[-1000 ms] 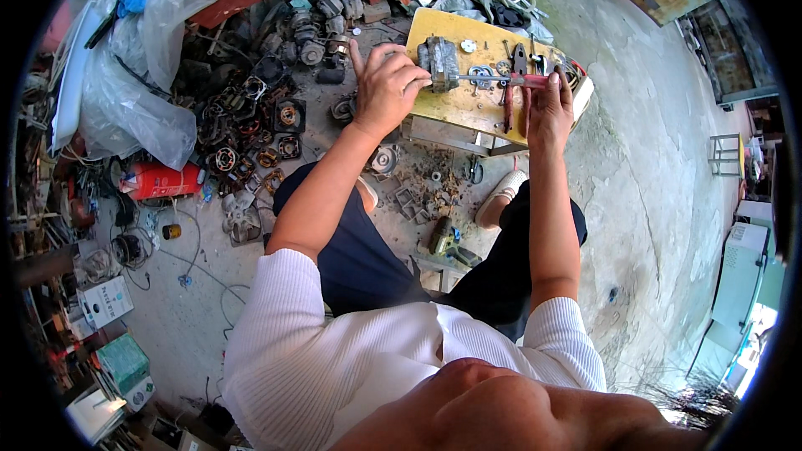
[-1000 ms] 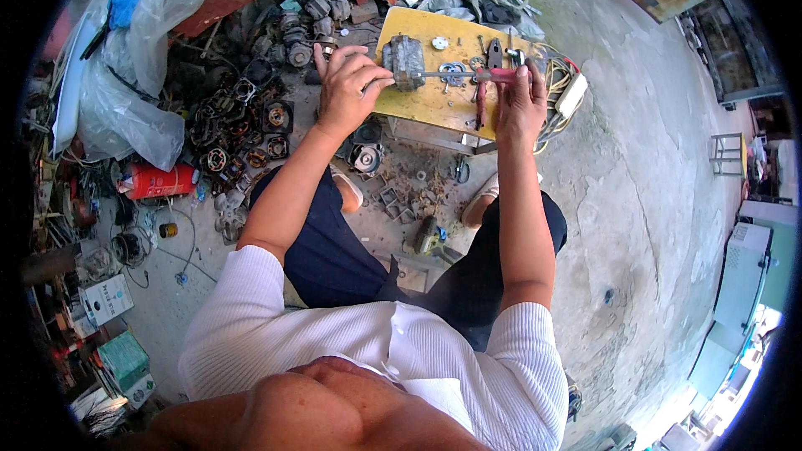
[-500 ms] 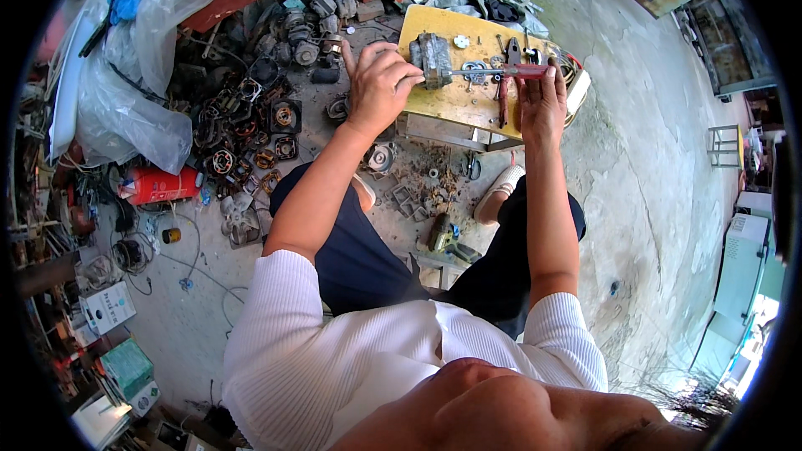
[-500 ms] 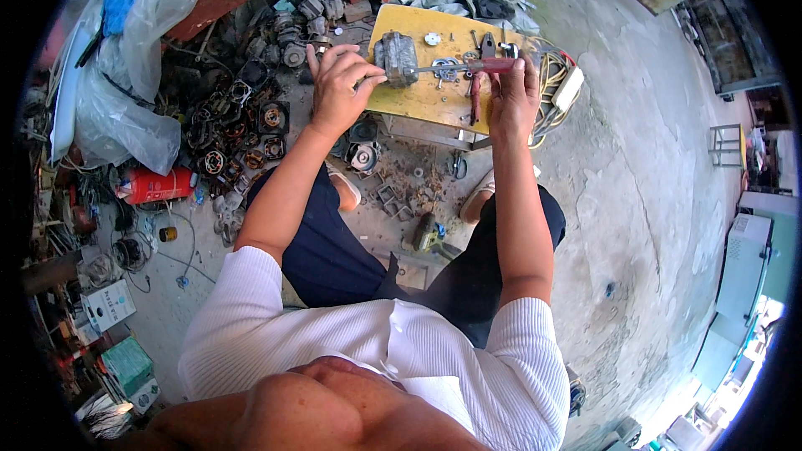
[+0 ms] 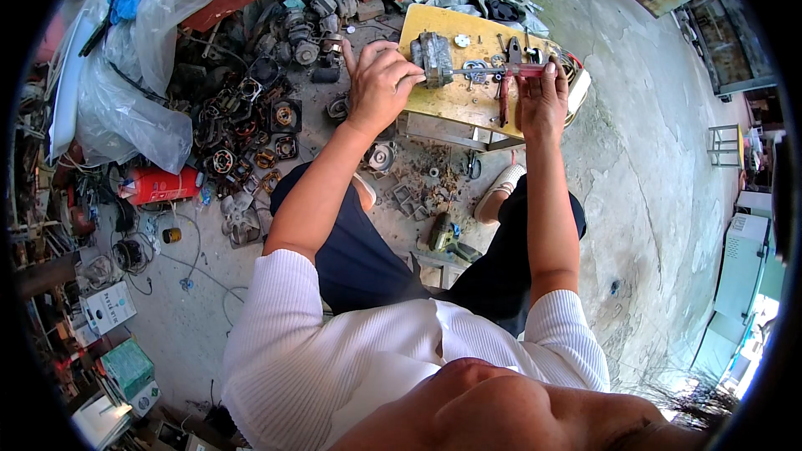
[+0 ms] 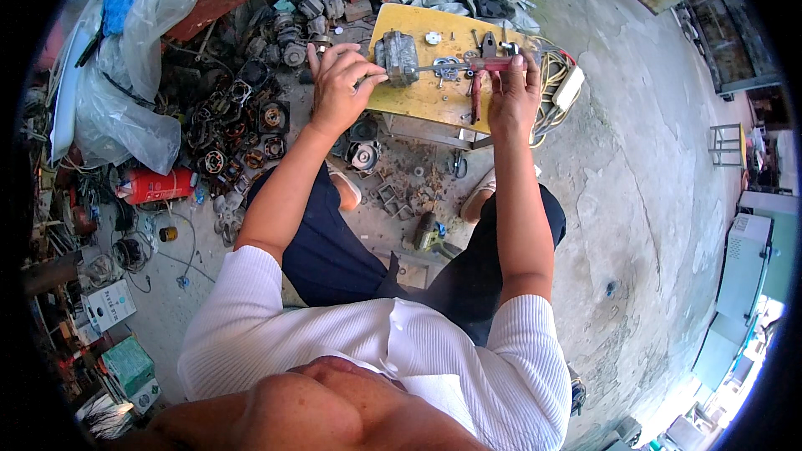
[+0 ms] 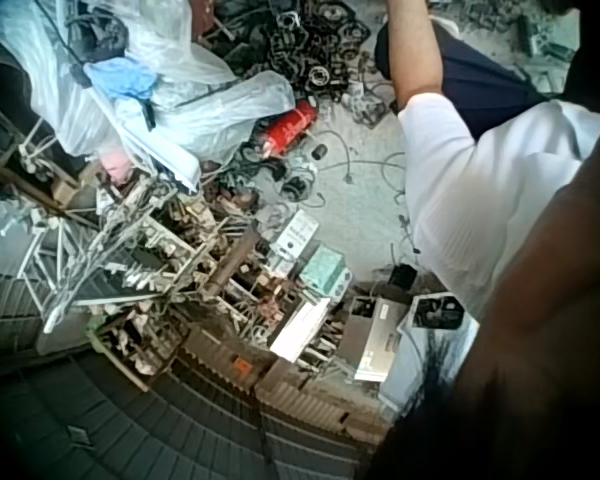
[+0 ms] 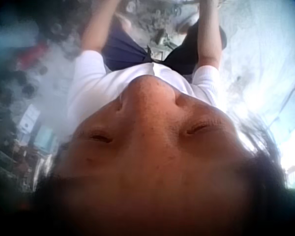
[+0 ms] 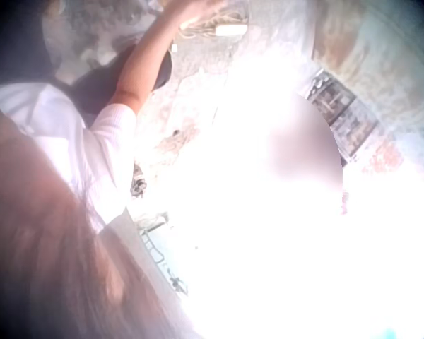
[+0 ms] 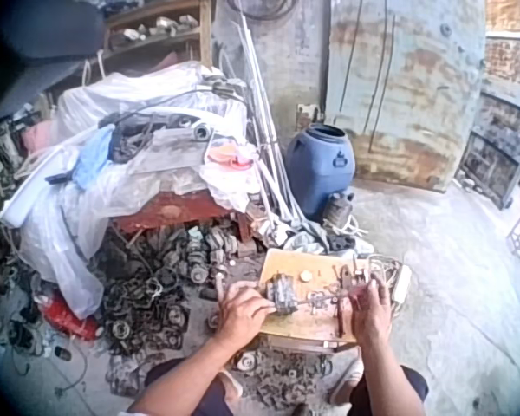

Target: The person uses a screwdriver to loosen and remove screws from a small metal mechanical housing on a cluttered work table, then pulls apart the casing segments by hand.

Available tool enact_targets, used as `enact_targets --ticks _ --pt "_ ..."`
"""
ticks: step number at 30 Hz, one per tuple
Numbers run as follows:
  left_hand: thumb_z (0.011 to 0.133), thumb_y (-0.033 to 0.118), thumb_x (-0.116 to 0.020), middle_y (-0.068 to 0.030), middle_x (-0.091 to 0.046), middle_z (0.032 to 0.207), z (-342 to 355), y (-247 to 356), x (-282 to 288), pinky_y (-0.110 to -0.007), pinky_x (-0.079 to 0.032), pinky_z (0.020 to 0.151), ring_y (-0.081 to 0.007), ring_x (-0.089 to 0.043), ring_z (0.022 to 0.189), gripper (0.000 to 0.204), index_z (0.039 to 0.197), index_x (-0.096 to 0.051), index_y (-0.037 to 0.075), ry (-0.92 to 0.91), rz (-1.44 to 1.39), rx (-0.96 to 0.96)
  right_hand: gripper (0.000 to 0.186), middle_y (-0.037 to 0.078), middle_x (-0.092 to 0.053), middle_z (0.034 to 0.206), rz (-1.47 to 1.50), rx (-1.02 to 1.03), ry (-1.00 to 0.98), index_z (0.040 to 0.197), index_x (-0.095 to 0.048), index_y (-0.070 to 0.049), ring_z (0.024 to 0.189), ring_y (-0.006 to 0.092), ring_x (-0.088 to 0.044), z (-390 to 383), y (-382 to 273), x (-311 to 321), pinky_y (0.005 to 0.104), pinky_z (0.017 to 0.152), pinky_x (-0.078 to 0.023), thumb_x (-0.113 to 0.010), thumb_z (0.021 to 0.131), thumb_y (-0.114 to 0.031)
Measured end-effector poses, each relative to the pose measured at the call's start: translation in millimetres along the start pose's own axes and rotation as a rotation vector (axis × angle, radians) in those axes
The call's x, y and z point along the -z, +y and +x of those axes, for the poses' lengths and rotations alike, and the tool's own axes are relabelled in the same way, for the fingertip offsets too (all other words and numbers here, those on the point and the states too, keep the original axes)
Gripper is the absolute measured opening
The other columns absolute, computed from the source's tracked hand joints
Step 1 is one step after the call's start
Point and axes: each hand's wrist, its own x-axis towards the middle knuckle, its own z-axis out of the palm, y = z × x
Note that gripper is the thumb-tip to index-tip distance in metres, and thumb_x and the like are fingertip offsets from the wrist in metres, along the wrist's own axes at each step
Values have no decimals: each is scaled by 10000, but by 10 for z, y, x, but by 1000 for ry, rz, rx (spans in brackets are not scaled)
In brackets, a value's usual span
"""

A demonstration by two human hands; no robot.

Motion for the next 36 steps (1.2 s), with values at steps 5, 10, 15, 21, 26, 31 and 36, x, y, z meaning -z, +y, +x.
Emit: enact_targets --ticks 5,10,15,21,26,31,36 --pt "718 183 -778 48 -621 835 2 -5 0 -689 -109 1101 -210 -535 1092 70 726 -708 182 -5 0 -1 362 63 -606 1126 6 44 -67 1325 -481 -67 1027 176 -608 -13 7 -9 366 943 -468 -564 993 -185" --pt "717 179 -777 46 -620 841 1 -5 -5 -693 -106 1099 -212 -533 1096 71 731 -708 183 -3 -3 -2 392 69 -611 1138 24 11 -97 1347 -462 -72 1033 175 -607 -22 -15 -10 363 937 -461 -571 991 -193" --pt "715 173 -779 44 -620 842 0 -7 -4 -689 -108 1101 -212 -531 1098 74 733 -707 181 -9 3 -1 392 63 -612 1148 -8 -4 -50 1344 -470 -76 1034 169 -609 5 -15 6 329 897 -479 -580 986 -193" --pt "720 168 -775 45 -620 842 1 5 7 -679 -111 1105 -210 -530 1099 68 735 -709 178 -8 1 6 365 63 -609 1150 4 29 -42 1325 -486 -71 1022 175 -613 -25 -24 -32 324 888 -493 -574 989 -183" --pt "726 169 -771 47 -621 843 -2 -2 -9 -673 -106 1108 -206 -529 1101 61 741 -712 177 -10 -2 13 358 59 -608 1134 14 5 -12 1317 -487 -72 1021 177 -613 -35 -11 -44 327 897 -489 -575 989 -185" --pt "731 174 -770 49 -624 850 -8 -3 -13 -666 -105 1111 -207 -528 1103 58 749 -715 178 -15 -4 23 371 56 -607 1112 -34 -20 63 1301 -476 -71 1018 190 -614 -3 0 4 337 903 -494 -606 972 -182" --pt "734 190 -775 52 -627 860 -13 -9 -12 -656 -107 1117 -206 -526 1107 64 755 -716 178 -24 4 30 402 82 -597 1149 23 27 -26 1324 -455 -69 1041 199 -605 -46 -24 -54 362 920 -506 -611 967 -168"
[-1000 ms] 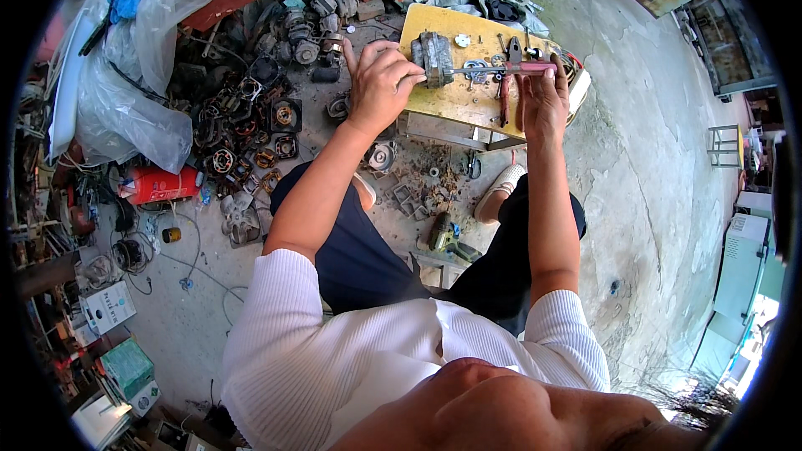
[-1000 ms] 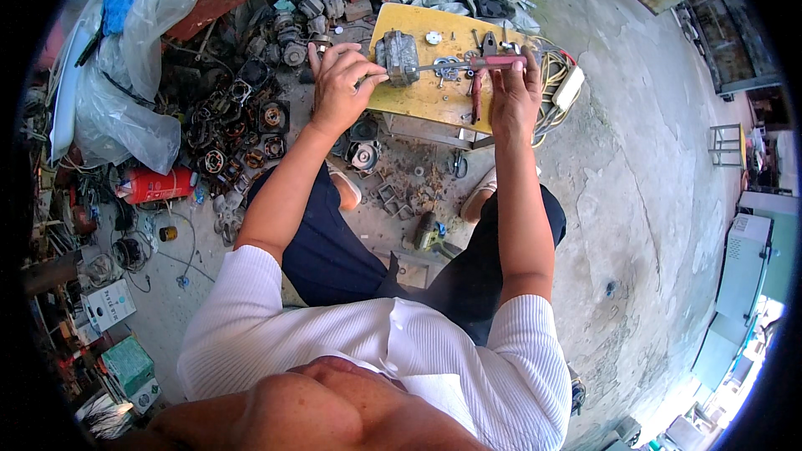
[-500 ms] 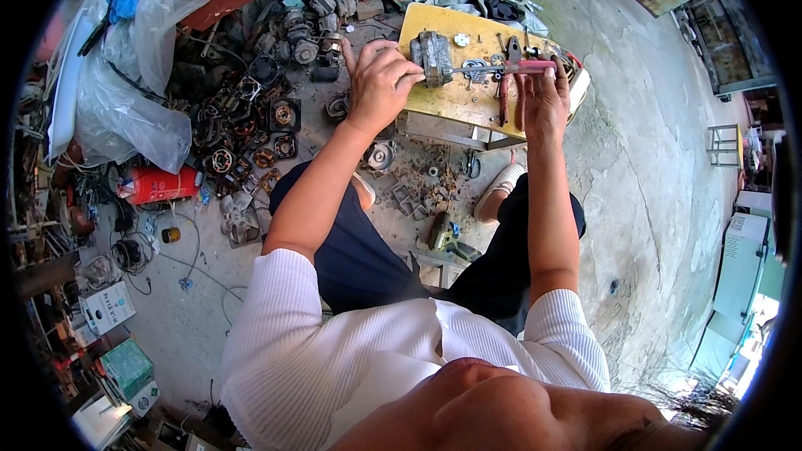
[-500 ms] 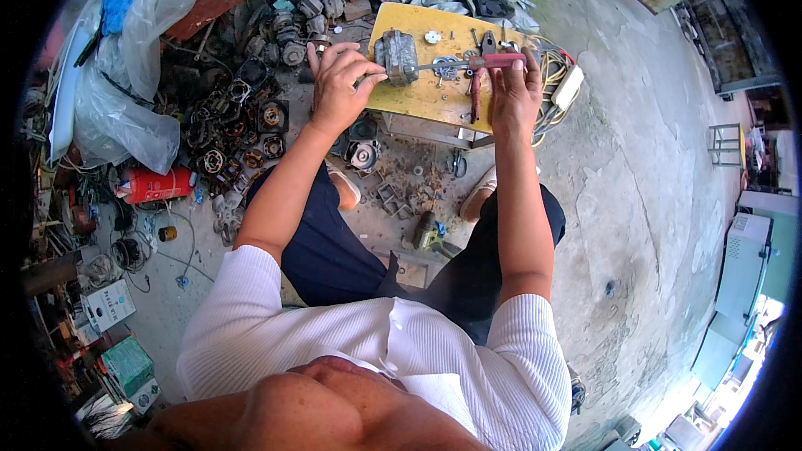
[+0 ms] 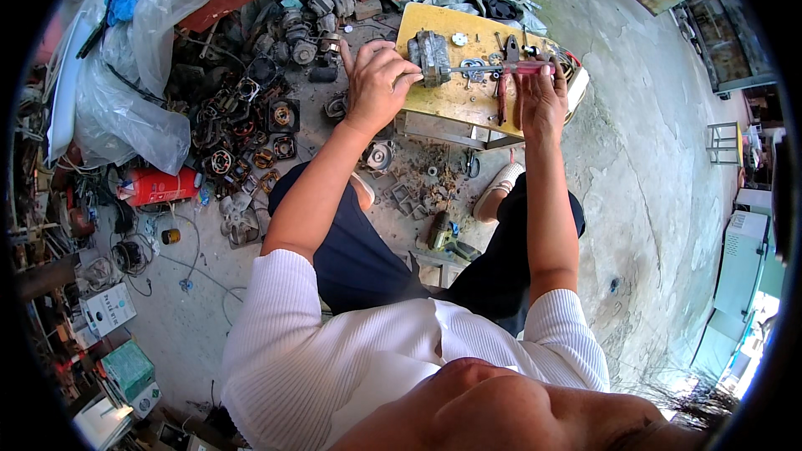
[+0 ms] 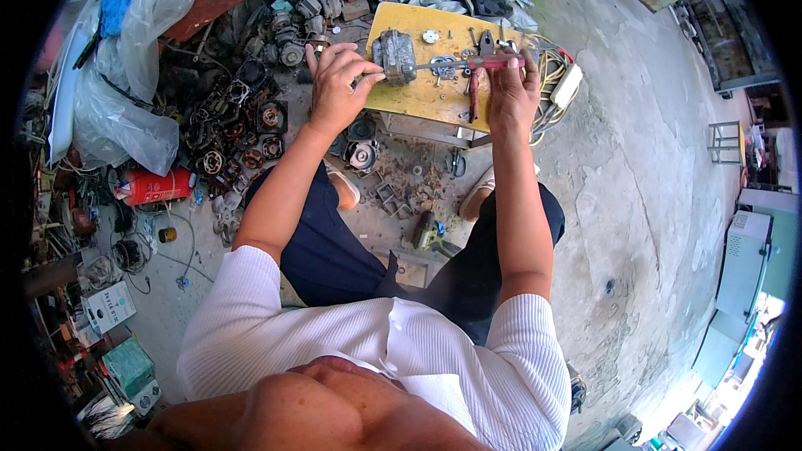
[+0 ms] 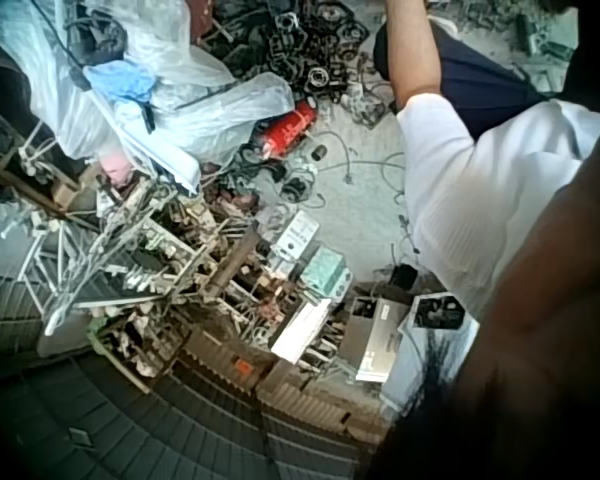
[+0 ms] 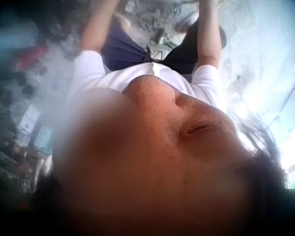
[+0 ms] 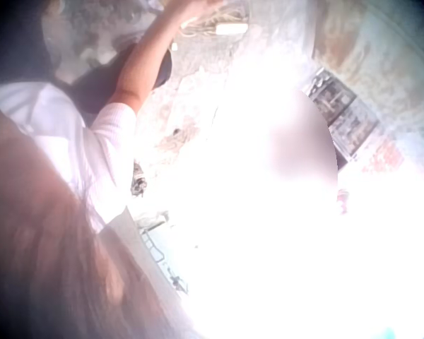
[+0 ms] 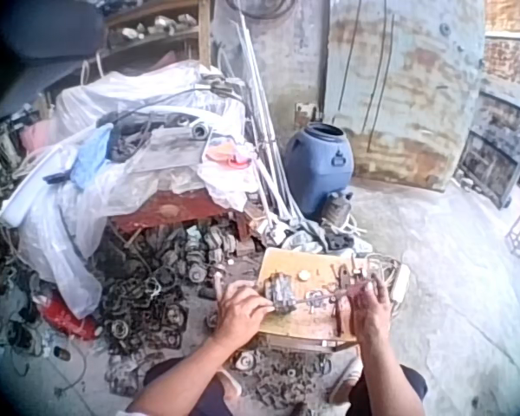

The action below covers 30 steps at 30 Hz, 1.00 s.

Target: The person uses a screwdriver to loosen and remove screws from a small metal mechanical housing on a cluttered work table, then pulls apart the casing segments by hand.

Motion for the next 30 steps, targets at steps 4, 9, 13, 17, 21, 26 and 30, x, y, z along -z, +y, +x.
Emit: enact_targets --ticks 4,9,13,17,21,26,30 --pt "736 199 -776 48 -632 869 3 6 -2 -653 -108 1119 -207 -525 1109 65 760 -719 179 -2 -1 5 413 86 -589 1181 7 -3 -33 1337 -454 -71 1069 197 -593 -2 3 -10 370 924 -504 -607 970 -180" --pt "739 205 -773 44 -639 881 -5 -9 -12 -650 -109 1120 -211 -524 1110 62 767 -722 182 -4 2 10 391 66 -592 1182 -4 -62 66 1327 -476 -72 1069 188 -591 15 10 31 360 925 -487 -599 976 -193" --pt "739 208 -772 45 -640 886 -8 -13 -11 -650 -111 1120 -211 -524 1111 63 766 -722 181 -7 -2 13 379 59 -591 1181 4 -22 13 1324 -489 -70 1063 181 -592 28 39 64 350 942 -471 -588 983 -202" --pt "737 211 -777 42 -640 885 -3 -5 -12 -652 -109 1121 -213 -523 1113 70 766 -722 178 -7 -7 10 390 64 -588 1177 1 16 -39 1333 -484 -70 1063 182 -593 54 72 119 370 955 -469 -586 983 -209" --pt "736 212 -781 40 -640 884 -9 -18 -15 -653 -107 1121 -214 -523 1115 74 767 -723 176 -5 -10 15 380 68 -591 1172 36 -18 12 1329 -486 -70 1062 184 -599 -19 13 5 380 947 -476 -582 985 -199" --pt "739 202 -778 41 -641 884 -5 -8 -18 -655 -107 1120 -214 -525 1116 64 766 -725 177 -7 -14 18 367 67 -611 1142 4 -28 68 1316 -484 -68 1052 193 -611 31 23 87 381 942 -483 -582 984 -191" --pt "740 194 -776 42 -641 884 -11 -16 -19 -656 -106 1119 -216 -526 1116 60 767 -724 178 -7 -20 21 367 73 -618 1126 8 13 15 1315 -481 -62 1053 196 -613 -6 -6 25 380 935 -492 -580 985 -189"
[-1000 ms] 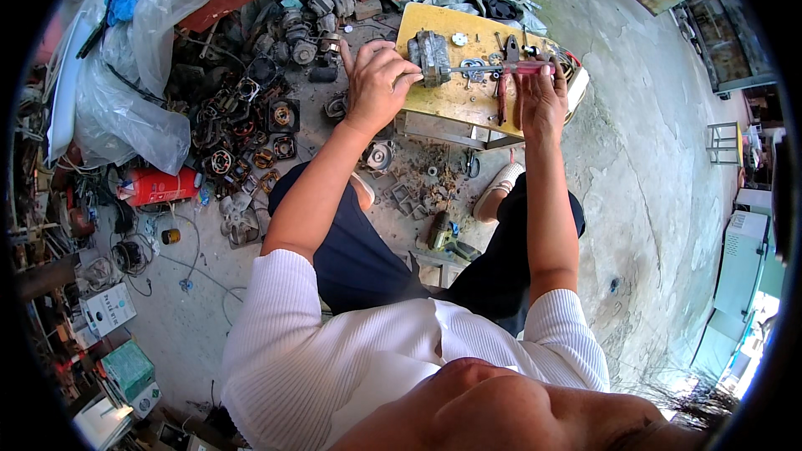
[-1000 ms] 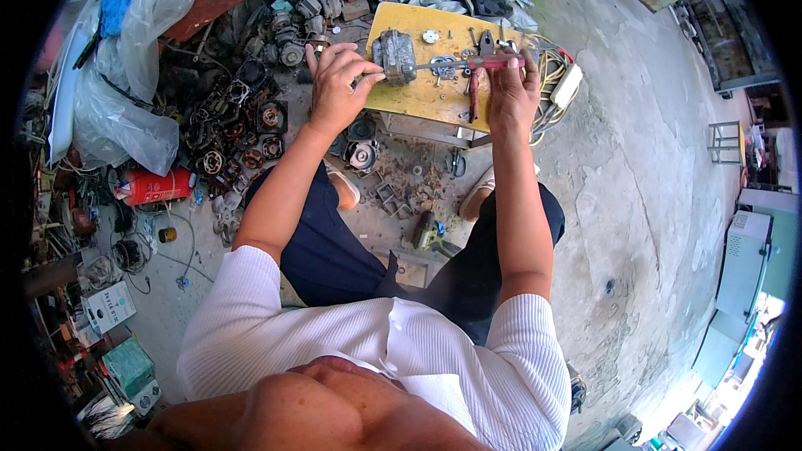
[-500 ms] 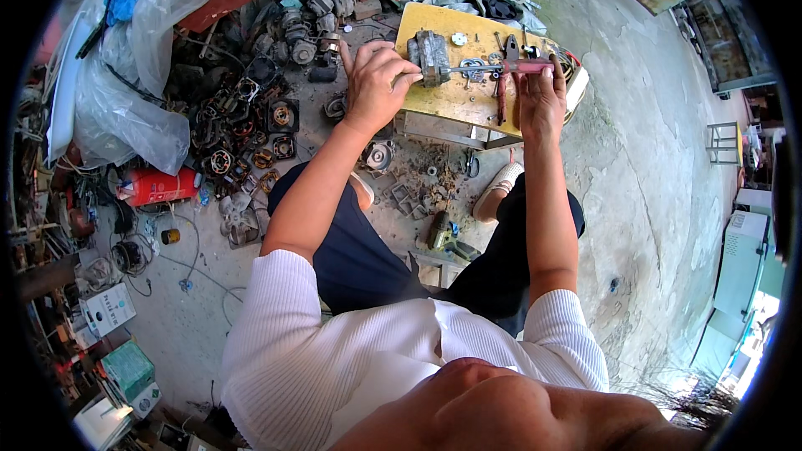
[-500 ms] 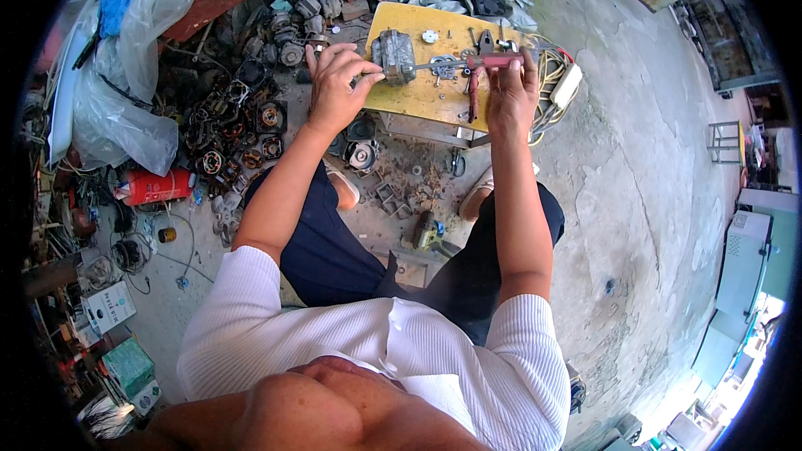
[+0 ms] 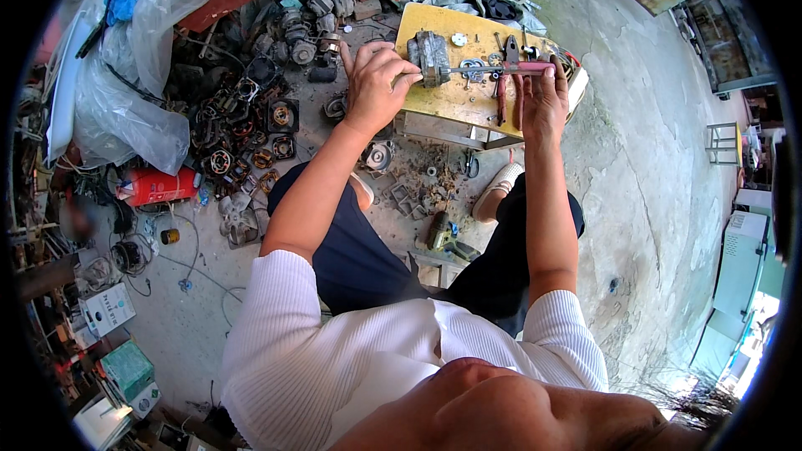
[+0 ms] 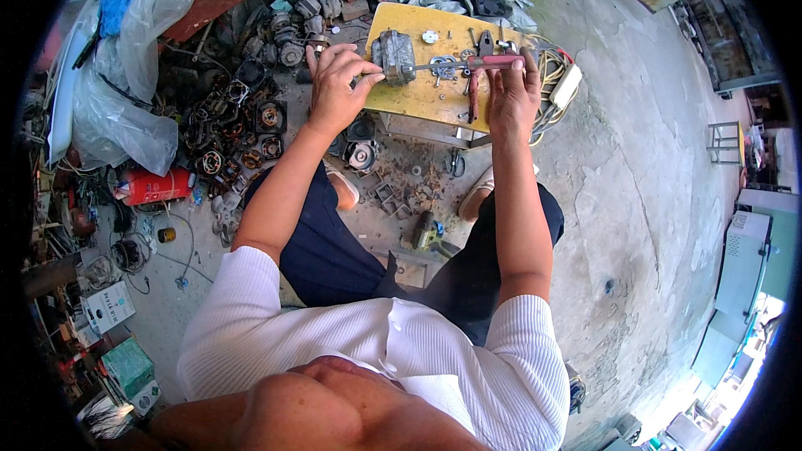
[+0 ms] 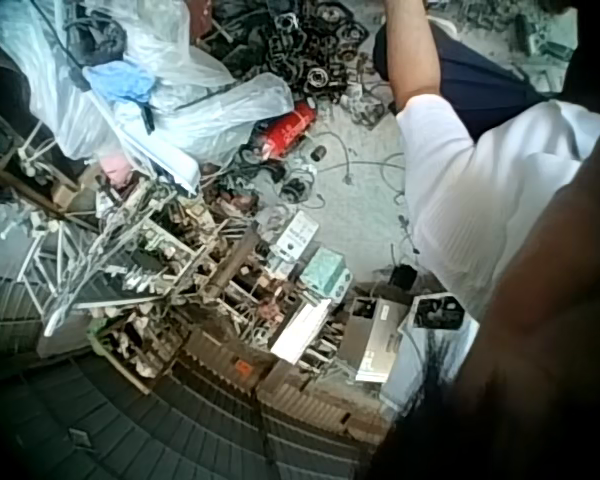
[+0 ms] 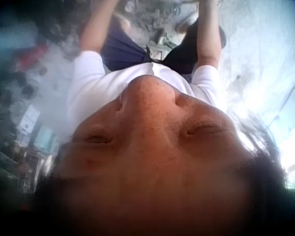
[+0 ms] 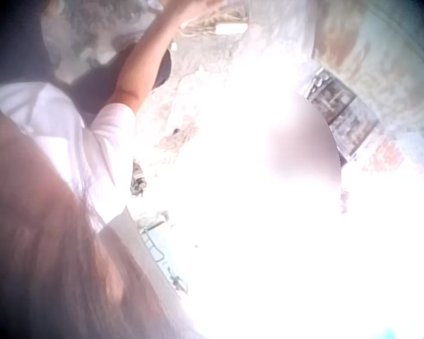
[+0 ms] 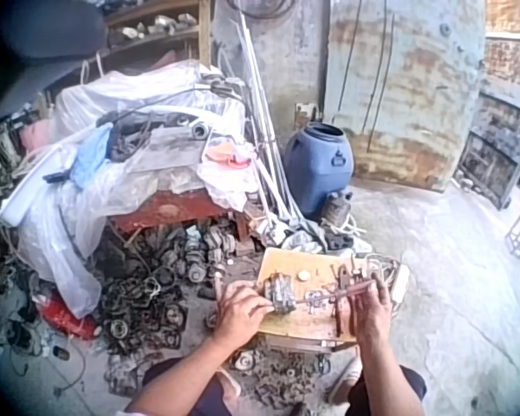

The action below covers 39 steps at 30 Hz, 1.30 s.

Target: The person uses a screwdriver to loosen and remove screws from a small metal mechanical housing on a cluttered work table, then pulls apart the casing segments by hand.

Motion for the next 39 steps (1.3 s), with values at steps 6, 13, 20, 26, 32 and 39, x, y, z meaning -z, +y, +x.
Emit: enact_targets --ticks 6,13,20,26,32,39 --pt "739 190 -775 40 -638 884 -7 -2 -10 -656 -104 1120 -217 -525 1117 62 770 -722 180 2 -3 0 371 77 -617 1133 -2 -48 20 1327 -472 -54 1051 192 -610 -7 13 -28 367 936 -489 -570 988 -166" --pt "738 182 -774 41 -638 894 -2 11 8 -657 -99 1120 -219 -524 1116 62 773 -724 183 -7 0 9 386 59 -618 1136 -7 -17 -16 1343 -472 -64 1019 182 -617 15 52 39 343 900 -492 -573 987 -176" --pt "747 199 -780 23 -641 901 -9 -1 -12 -662 -98 1115 -221 -525 1118 67 776 -723 179 -6 -6 8 378 55 -619 1145 29 -55 19 1331 -488 -75 1019 177 -621 30 68 50 333 891 -492 -589 981 -175" --pt "746 198 -779 18 -643 905 -15 -9 -21 -662 -95 1114 -225 -526 1118 72 785 -722 180 -6 -5 14 391 68 -609 1147 -26 -46 28 1339 -479 -69 1036 182 -616 29 37 64 363 933 -503 -591 977 -166" --pt "742 196 -779 19 -642 903 -24 -17 -29 -662 -102 1111 -227 -528 1116 73 782 -720 180 4 -13 11 370 65 -613 1099 9 2 -3 1325 -494 -60 991 183 -629 4 40 33 361 927 -511 -584 980 -159" --pt "742 203 -779 21 -638 897 -19 -7 -32 -661 -109 1110 -229 -526 1110 69 775 -722 182 10 -24 19 386 78 -616 1090 -44 -41 103 1318 -496 -35 974 193 -632 59 56 94 358 922 -513 -603 971 -163"
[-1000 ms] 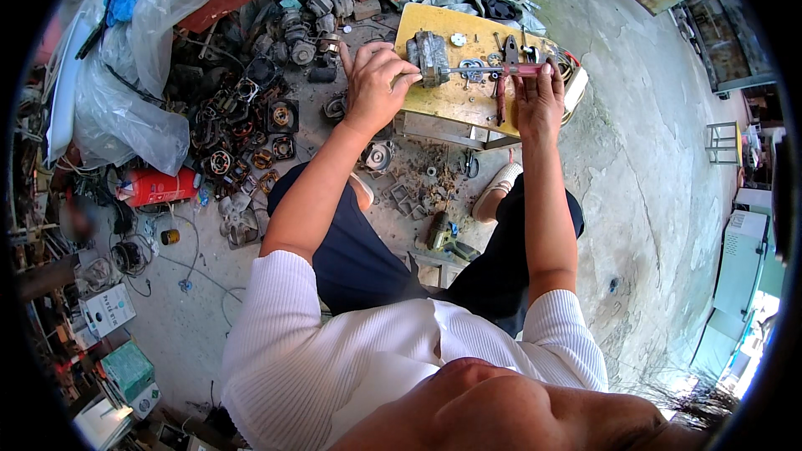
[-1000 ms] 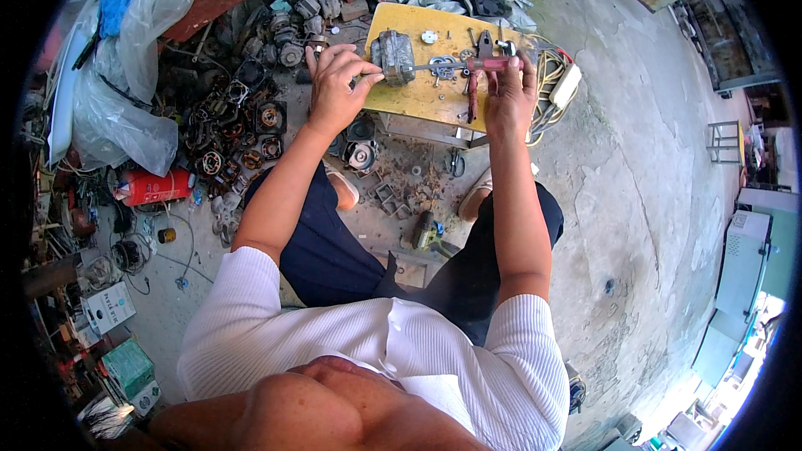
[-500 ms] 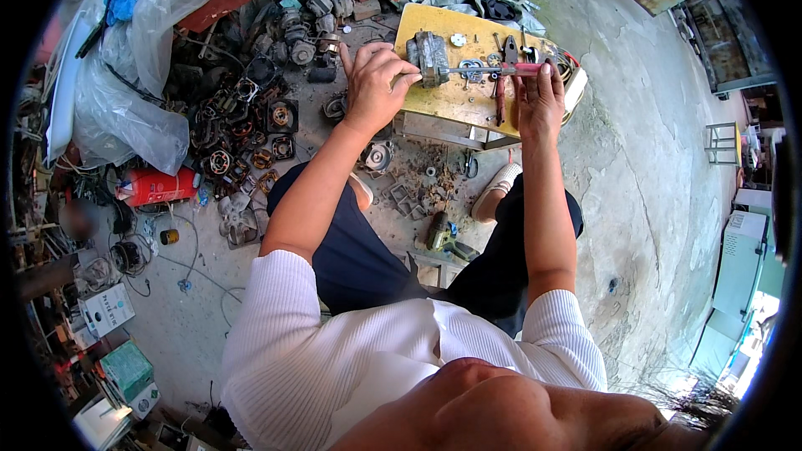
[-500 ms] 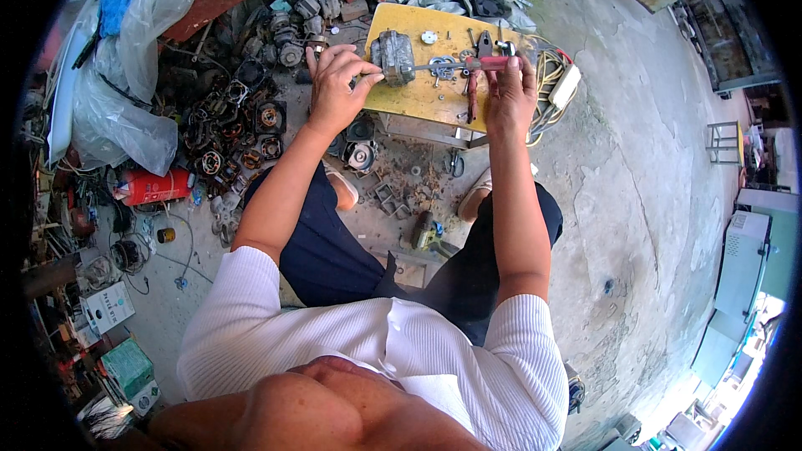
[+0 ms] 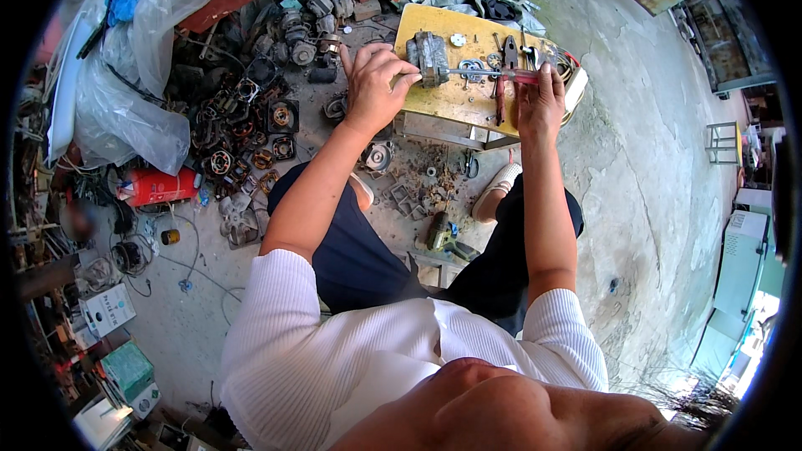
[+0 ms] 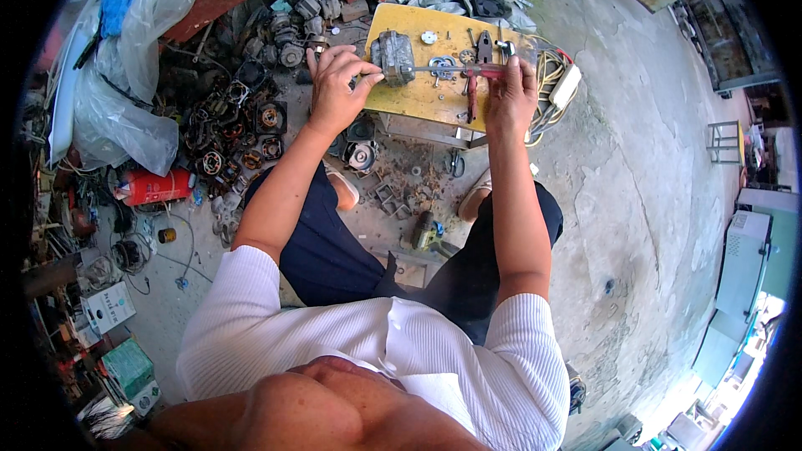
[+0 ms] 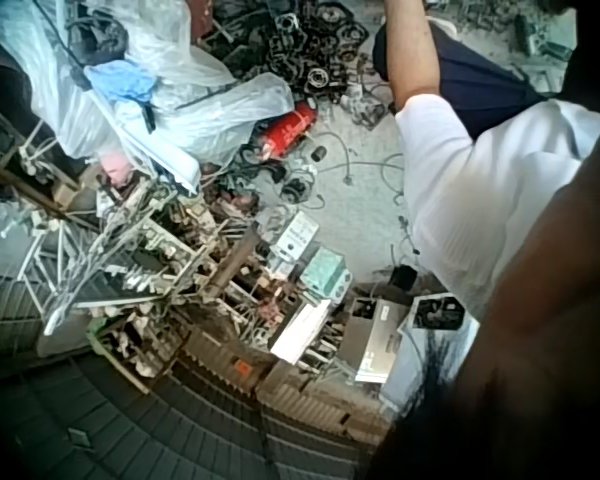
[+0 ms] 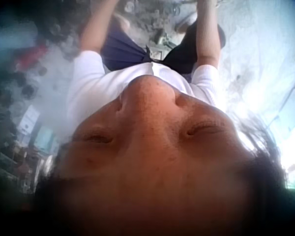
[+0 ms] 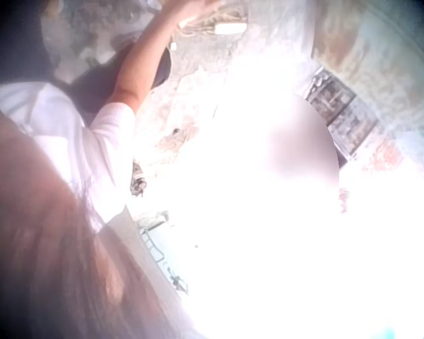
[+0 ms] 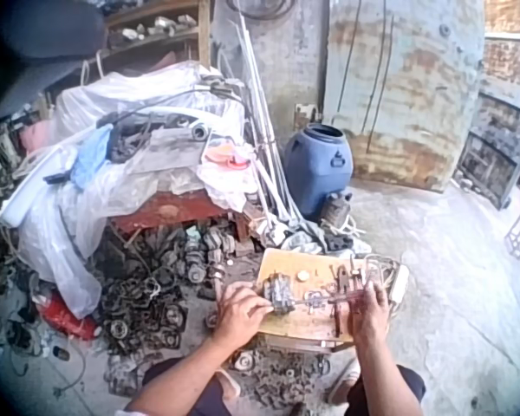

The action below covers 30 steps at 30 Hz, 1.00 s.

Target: The person uses a screwdriver to loosen and remove screws from a small metal mechanical housing on a cluttered work table, then pulls apart the casing segments by hand.

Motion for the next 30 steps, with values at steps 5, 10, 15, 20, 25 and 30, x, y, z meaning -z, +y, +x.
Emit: enact_targets --ticks 5,10,15,20,25,30 --pt "742 204 -780 21 -637 899 3 11 13 -662 -105 1110 -231 -525 1113 71 774 -722 178 -4 7 3 458 150 -577 1241 37 37 -63 1375 -417 -2 1130 249 -586 -48 -4 -25 395 987 -484 -587 974 -144" --pt "745 207 -779 21 -637 887 -8 6 1 -659 -100 1111 -233 -525 1114 71 771 -722 174 -1 -2 13 510 203 -475 1398 87 16 -207 1435 -314 -7 1320 289 -455 -70 -99 -72 422 1065 -421 -535 997 -148" --pt "746 211 -779 26 -633 866 -2 15 3 -657 -103 1111 -230 -524 1114 69 765 -722 177 0 2 17 451 150 -547 1304 48 -74 -66 1410 -408 -54 1240 278 -526 -52 -97 -66 500 1043 -450 -531 1003 -204" --pt "746 216 -778 32 -626 858 5 28 16 -654 -107 1112 -225 -524 1107 69 764 -720 182 -7 5 17 392 107 -614 1163 49 -23 -41 1338 -484 -25 1069 229 -618 -46 -69 -43 415 975 -487 -566 990 -184" --pt "748 218 -776 31 -627 863 2 25 20 -655 -108 1112 -225 -524 1107 69 767 -719 182 -7 5 15 422 115 -604 1189 63 45 -169 1372 -441 -22 1090 239 -610 -47 -67 -36 423 976 -489 -558 993 -165" --pt "749 219 -774 30 -628 867 -1 29 20 -657 -108 1112 -226 -524 1110 69 768 -718 182 -6 10 21 408 98 -606 1160 50 -40 -73 1361 -445 -38 1057 222 -613 -115 -78 -113 413 970 -488 -563 989 -156"
